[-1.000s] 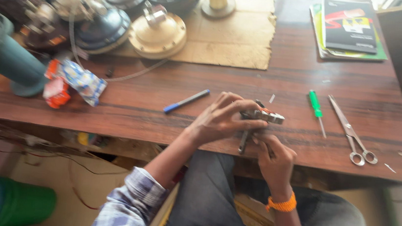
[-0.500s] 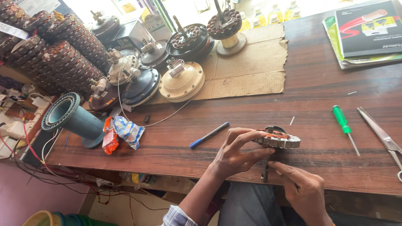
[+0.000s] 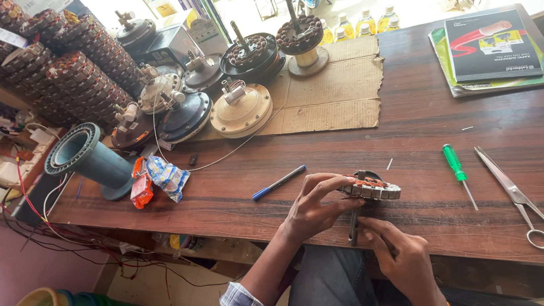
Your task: The person works on a small motor armature clamped at the workbench, adjusting and pressing copper windings by hand and tightening parts with a green-handled screwdriver. Near the end they take a small abrasive pad handed by another person and rub it on a component.
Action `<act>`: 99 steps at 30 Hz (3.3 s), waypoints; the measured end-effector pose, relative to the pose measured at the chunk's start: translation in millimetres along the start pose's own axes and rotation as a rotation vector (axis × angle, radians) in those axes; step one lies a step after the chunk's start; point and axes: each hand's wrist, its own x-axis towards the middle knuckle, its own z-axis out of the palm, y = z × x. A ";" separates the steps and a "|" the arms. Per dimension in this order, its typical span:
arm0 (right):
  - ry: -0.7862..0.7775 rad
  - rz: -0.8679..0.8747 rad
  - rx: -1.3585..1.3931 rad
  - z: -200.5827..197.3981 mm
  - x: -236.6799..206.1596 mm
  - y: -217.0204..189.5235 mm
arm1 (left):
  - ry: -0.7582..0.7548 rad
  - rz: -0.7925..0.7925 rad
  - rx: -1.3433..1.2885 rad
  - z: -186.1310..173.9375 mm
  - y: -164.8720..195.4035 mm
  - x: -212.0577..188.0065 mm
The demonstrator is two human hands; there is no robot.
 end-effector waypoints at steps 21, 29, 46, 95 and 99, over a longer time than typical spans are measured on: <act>-0.029 -0.040 -0.082 -4.1 -0.2 -2.4 | 0.012 0.010 -0.064 -5.2 -5.0 -2.7; 0.003 -0.061 -0.065 -15.3 0.3 -21.6 | 0.075 0.013 -0.154 -3.5 -9.1 -1.6; 0.031 0.016 -0.394 -40.4 46.0 -103.2 | 0.284 -0.312 -0.142 17.2 25.8 -7.0; -0.233 0.268 -0.108 -81.7 98.7 -81.2 | -0.109 -0.233 -0.673 2.4 -8.2 34.6; -0.269 0.322 -0.170 -72.8 93.4 -88.6 | -0.152 -0.270 -0.750 1.3 -16.0 36.2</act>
